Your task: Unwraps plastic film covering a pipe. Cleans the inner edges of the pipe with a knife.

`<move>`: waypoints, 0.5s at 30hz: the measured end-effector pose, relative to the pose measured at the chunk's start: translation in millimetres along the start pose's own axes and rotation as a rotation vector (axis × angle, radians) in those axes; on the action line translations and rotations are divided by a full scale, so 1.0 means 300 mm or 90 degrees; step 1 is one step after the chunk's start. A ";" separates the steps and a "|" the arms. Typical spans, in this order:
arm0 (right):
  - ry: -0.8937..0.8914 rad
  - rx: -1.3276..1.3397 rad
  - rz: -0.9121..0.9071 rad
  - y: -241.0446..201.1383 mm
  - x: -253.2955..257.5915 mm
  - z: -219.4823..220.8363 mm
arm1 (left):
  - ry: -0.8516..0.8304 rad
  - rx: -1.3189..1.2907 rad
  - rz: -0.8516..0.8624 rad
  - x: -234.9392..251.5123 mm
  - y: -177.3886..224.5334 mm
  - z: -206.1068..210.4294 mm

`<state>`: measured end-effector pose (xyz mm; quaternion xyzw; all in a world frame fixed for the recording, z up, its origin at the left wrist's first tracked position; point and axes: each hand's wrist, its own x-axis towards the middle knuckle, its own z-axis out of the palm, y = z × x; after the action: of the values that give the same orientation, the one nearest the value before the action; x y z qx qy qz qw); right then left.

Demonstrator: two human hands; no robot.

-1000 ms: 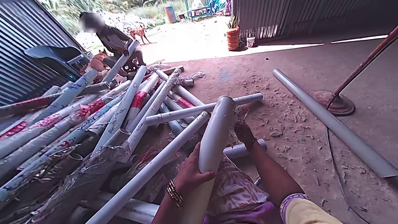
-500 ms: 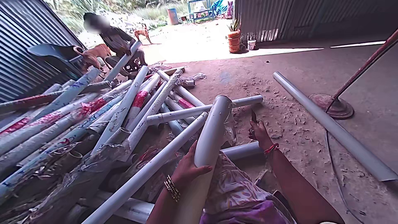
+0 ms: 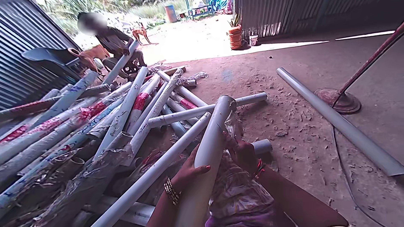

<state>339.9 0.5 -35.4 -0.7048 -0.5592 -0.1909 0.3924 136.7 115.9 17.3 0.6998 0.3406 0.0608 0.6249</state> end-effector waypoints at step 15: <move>0.015 0.027 0.130 -0.013 0.022 0.103 | 0.010 0.014 0.030 0.012 -0.029 -0.031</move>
<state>333.0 28.6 -48.4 -0.7474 -0.4837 -0.1465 0.4312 131.2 125.5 10.1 0.7138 0.3293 0.0773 0.6132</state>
